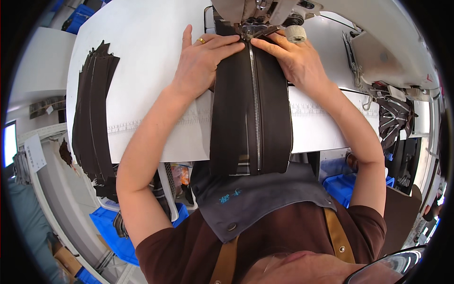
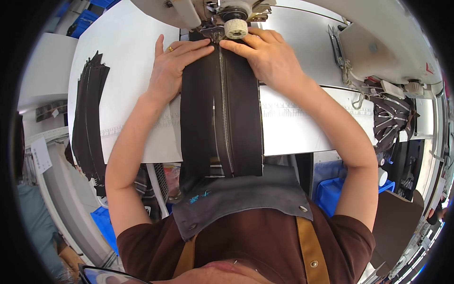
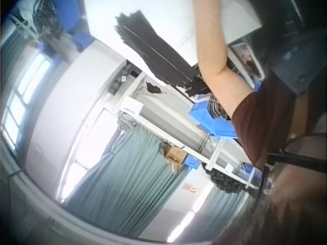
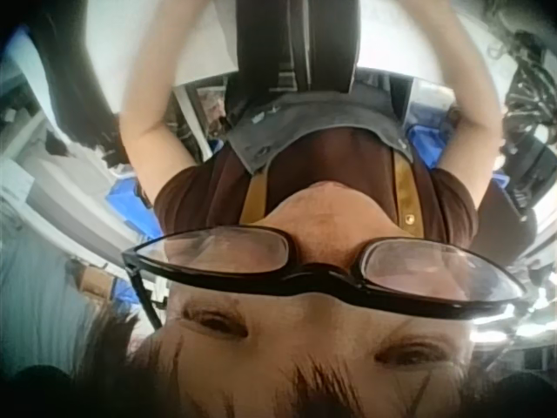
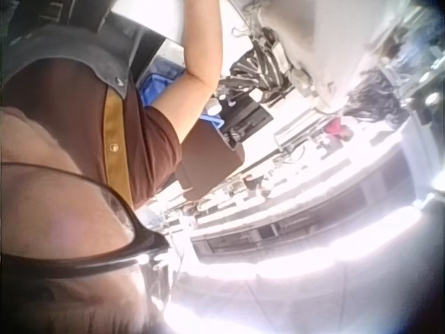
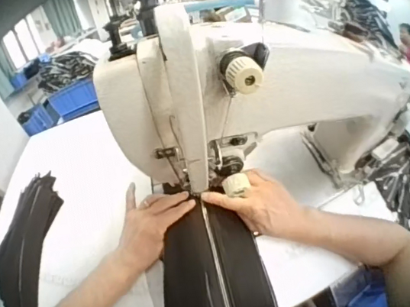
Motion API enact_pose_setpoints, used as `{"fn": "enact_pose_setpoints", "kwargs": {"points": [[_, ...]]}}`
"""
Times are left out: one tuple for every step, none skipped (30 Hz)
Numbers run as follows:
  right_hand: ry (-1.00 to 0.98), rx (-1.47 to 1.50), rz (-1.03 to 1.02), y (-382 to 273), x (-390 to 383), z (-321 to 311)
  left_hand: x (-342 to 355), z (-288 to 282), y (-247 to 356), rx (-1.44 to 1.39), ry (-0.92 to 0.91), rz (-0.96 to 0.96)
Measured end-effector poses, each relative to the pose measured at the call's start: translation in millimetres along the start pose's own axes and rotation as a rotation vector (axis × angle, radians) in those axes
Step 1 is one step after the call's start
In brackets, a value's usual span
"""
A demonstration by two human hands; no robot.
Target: The person sews zippers onto plaid fabric pieces using an industrial sewing machine. They align the zipper with the fabric edge, guide it under the presser foot, and stitch along the zipper teeth. After completing each piece, they cut the thread and place the finished item into a blue bin.
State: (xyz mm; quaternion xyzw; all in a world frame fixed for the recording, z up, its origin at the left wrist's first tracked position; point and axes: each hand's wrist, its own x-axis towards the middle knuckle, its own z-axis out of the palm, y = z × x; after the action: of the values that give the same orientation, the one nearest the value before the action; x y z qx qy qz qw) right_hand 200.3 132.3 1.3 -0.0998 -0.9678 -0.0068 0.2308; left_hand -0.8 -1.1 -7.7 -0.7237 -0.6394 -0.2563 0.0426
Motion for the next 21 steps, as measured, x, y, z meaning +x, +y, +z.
{"fn": "enact_pose_setpoints", "kwargs": {"points": [[0.037, 0.224, 0.057, 1, -5, -2, 0, -4, 4, 0.074, -0.013, 0.066], [0.071, 0.45, 0.116, 2, -11, -4, -2, -11, 12, 0.144, -0.03, 0.131], [0.106, 0.674, 0.172, 4, -15, -6, -5, -16, 18, 0.215, -0.043, 0.196], [-0.041, 0.99, 0.487, -11, -31, -19, -14, -25, 26, 0.176, -0.124, 0.306], [-0.063, 0.882, 0.394, -20, -43, -34, -29, -35, 37, 0.135, -0.206, 0.414], [-0.088, 0.782, 0.295, -28, -55, -46, -51, -33, 50, 0.075, -0.132, 0.42], [-0.12, 0.684, 0.208, -38, -70, -54, -68, -37, 65, 0.023, -0.153, 0.381], [-0.127, 0.644, 0.111, -51, -82, -59, -84, -41, 83, -0.076, -0.167, 0.243], [-0.132, 0.598, 0.014, -60, -90, -61, -94, -42, 95, -0.174, -0.176, 0.106], [-0.142, 0.597, 0.015, -68, -91, -61, -99, -40, 98, -0.179, -0.172, 0.057], [-0.152, 0.595, 0.019, -77, -88, -61, -102, -40, 102, -0.184, -0.169, 0.01], [-0.162, 0.593, 0.022, -85, -87, -61, -106, -39, 105, -0.188, -0.167, -0.038], [-0.202, 0.498, -0.001, -88, -89, -60, -109, -37, 105, -0.196, -0.158, -0.031], [-0.238, 0.401, -0.027, -89, -88, -59, -110, -36, 101, -0.201, -0.147, -0.022], [-0.274, 0.303, -0.053, -90, -88, -57, -111, -35, 98, -0.205, -0.135, -0.012], [-0.227, 0.328, -0.023, -91, -89, -56, -112, -35, 97, -0.239, -0.103, -0.012], [-0.219, 0.33, -0.025, -90, -90, -56, -111, -36, 97, -0.215, -0.106, 0.004], [-0.212, 0.332, -0.027, -89, -90, -56, -110, -38, 96, -0.191, -0.109, 0.021], [-0.204, 0.334, -0.028, -89, -90, -55, -109, -39, 95, -0.167, -0.111, 0.037], [-0.177, 0.343, -0.03, -91, -89, -55, -108, -39, 95, -0.164, -0.117, 0.041], [-0.171, 0.337, -0.035, -92, -89, -55, -107, -38, 95, -0.161, -0.123, 0.045]]}}
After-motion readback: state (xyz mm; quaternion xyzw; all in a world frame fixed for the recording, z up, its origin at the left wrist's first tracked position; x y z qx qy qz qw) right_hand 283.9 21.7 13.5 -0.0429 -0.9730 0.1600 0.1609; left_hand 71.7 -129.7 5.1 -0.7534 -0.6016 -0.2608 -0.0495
